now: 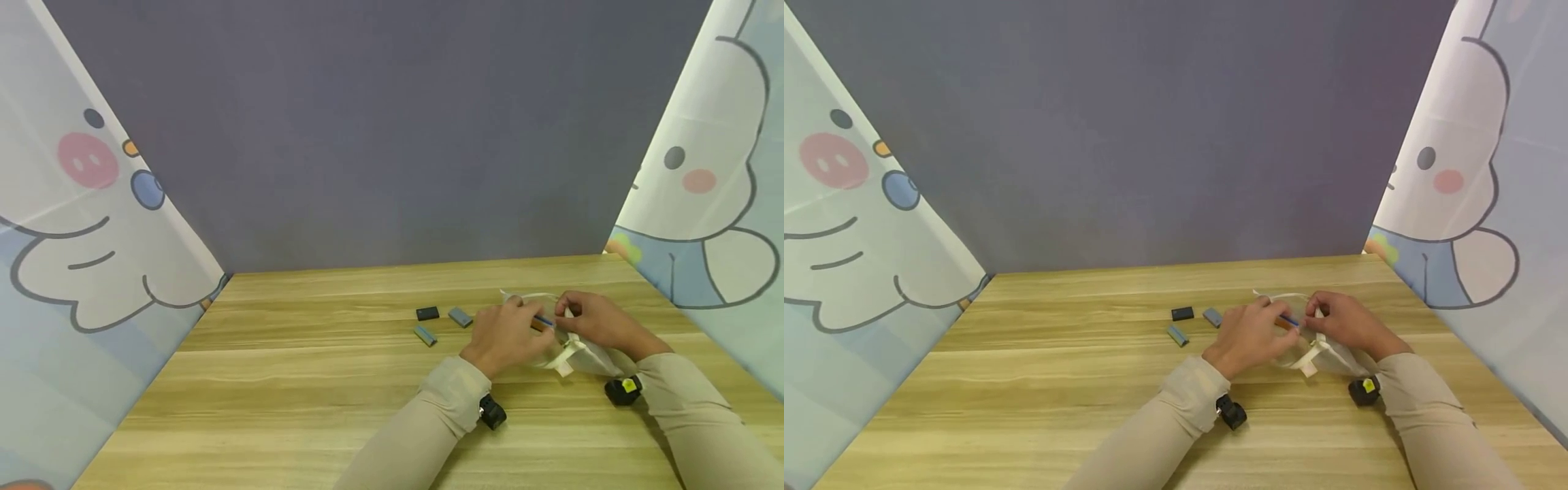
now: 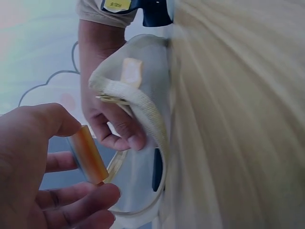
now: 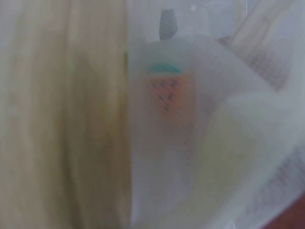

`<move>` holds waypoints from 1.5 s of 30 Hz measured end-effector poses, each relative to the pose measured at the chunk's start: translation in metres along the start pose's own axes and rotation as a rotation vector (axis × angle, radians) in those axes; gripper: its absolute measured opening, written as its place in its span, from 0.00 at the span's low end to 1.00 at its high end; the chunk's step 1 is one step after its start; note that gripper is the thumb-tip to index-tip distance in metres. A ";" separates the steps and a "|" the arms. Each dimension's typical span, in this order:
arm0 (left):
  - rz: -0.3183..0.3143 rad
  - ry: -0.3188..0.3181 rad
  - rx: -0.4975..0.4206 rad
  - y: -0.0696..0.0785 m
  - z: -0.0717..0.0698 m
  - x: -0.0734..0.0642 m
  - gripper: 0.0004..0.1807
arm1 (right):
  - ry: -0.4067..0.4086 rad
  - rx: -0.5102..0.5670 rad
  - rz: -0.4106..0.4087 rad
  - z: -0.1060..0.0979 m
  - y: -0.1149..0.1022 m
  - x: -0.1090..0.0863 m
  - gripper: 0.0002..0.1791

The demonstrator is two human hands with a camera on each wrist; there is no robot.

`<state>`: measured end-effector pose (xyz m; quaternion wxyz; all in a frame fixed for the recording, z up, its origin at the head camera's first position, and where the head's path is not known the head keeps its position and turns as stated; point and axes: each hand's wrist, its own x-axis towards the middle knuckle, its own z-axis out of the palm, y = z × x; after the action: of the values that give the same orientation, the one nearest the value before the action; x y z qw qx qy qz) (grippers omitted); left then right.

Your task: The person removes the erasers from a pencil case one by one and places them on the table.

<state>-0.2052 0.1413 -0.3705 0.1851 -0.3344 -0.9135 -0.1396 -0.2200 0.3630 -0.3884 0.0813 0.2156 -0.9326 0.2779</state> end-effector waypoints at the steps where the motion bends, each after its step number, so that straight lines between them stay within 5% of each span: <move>1: -0.007 -0.007 -0.001 0.000 -0.002 0.000 0.10 | 0.003 0.003 -0.007 0.000 0.000 0.000 0.05; 12: -0.011 -0.052 -0.041 -0.009 -0.015 -0.008 0.11 | -0.012 0.013 0.054 -0.001 -0.004 -0.001 0.09; 45: -0.041 -0.004 -0.017 -0.053 -0.030 -0.038 0.13 | -0.016 -0.002 0.077 0.000 0.001 0.002 0.10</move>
<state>-0.2064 0.0694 -0.3671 0.1776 -0.3175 -0.9192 -0.1506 -0.2220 0.3624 -0.3885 0.0632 0.1818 -0.9410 0.2782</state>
